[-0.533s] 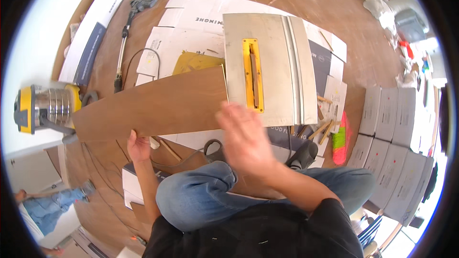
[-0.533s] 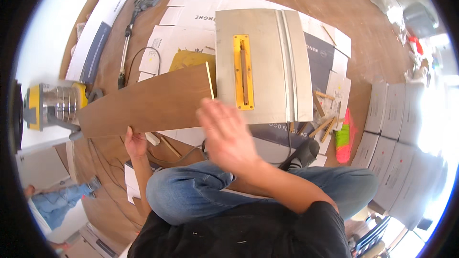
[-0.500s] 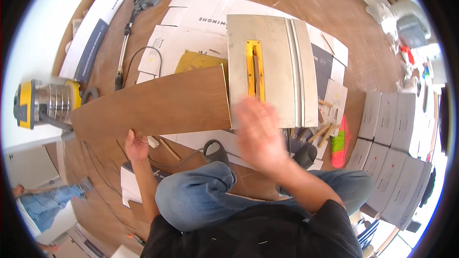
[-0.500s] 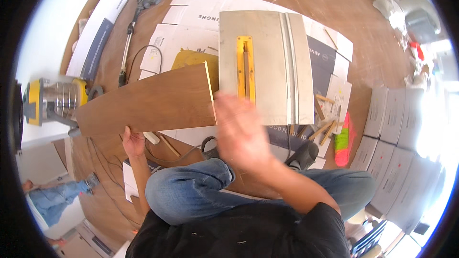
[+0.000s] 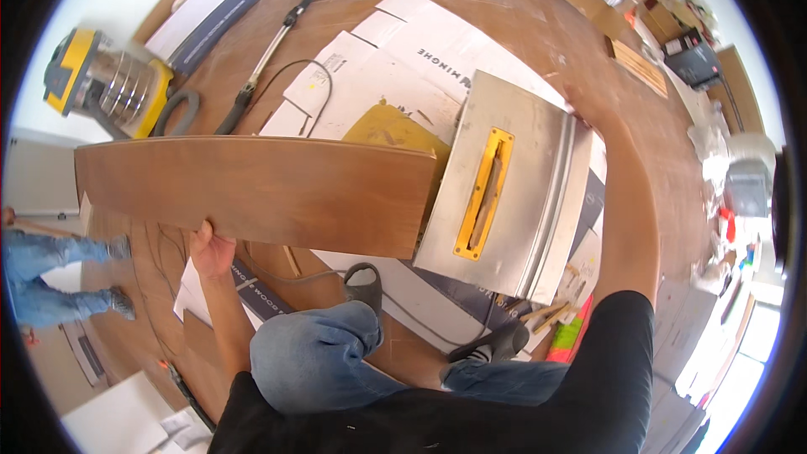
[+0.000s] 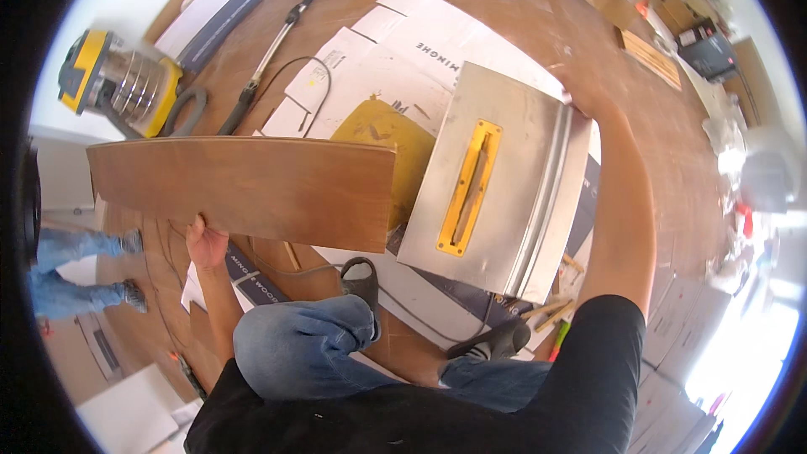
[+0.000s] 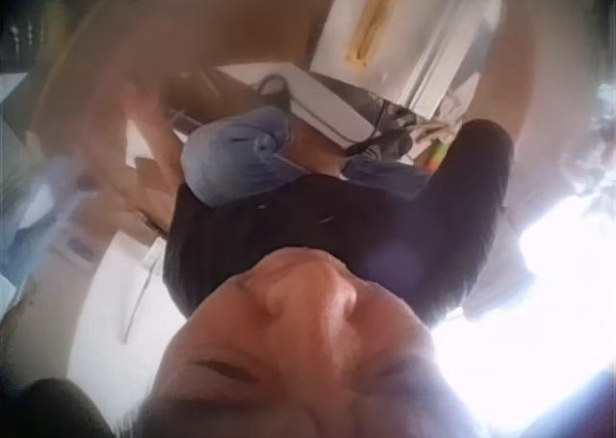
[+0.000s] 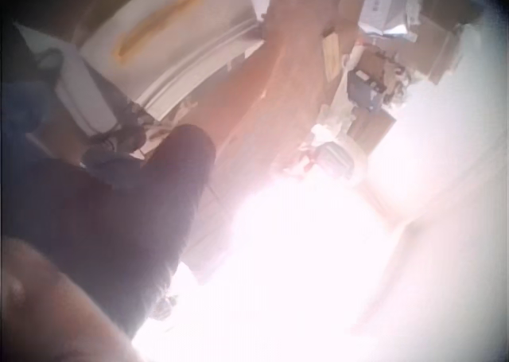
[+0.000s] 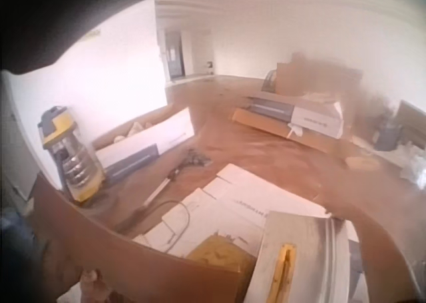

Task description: The recorder uses a ruler and pencil to measure and mark a wood plank, then uses a table saw to cut the plank to size.

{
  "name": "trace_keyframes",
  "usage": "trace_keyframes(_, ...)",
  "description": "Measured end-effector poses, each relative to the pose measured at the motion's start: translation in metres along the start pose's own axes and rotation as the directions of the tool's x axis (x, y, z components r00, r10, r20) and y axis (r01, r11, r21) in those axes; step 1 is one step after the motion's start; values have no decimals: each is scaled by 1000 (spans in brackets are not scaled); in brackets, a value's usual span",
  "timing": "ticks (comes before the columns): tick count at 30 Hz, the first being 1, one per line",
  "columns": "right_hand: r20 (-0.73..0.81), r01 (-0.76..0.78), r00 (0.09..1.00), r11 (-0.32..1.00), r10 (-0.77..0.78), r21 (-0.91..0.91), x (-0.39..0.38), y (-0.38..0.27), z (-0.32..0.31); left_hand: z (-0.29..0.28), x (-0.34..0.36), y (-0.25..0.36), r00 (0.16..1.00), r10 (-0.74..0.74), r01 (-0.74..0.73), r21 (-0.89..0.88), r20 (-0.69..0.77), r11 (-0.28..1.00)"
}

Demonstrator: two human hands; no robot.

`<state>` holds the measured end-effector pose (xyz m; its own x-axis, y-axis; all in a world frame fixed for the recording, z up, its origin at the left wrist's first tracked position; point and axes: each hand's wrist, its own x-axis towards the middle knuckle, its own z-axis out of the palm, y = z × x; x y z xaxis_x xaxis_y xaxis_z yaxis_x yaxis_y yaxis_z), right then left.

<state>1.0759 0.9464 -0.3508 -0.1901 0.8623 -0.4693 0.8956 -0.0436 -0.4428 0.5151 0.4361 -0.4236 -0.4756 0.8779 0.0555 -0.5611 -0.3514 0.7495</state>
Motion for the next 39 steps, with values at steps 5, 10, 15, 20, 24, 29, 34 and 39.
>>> trace_keyframes(5,-165,147,973,984,-161,-97,86,46,58,24,-19,30,1000,6,-2,151,-25,989)
trace_keyframes(10,-258,287,956,645,-143,708,75,147,-59,91,-4,8,999,33,-35,104,21,994)
trace_keyframes(15,-21,564,665,484,-747,669,-119,-96,14,170,-17,48,974,-125,64,301,189,952)
trace_keyframes(20,31,653,555,459,-831,602,-252,-208,28,266,-20,67,854,-113,-331,697,508,636)
trace_keyframes(24,-267,723,644,457,-717,517,-274,-175,74,257,-65,124,916,-143,-361,926,374,110)
trace_keyframes(29,-497,665,679,740,-541,103,-349,-102,105,13,-166,164,842,245,453,877,-480,161)
trace_keyframes(34,-579,657,672,732,-461,180,-405,-82,136,-193,-415,140,316,199,949,312,-927,-56)
trace_keyframes(39,-645,538,676,837,-356,102,-428,-117,135,-248,-460,56,260,90,766,263,-961,587)
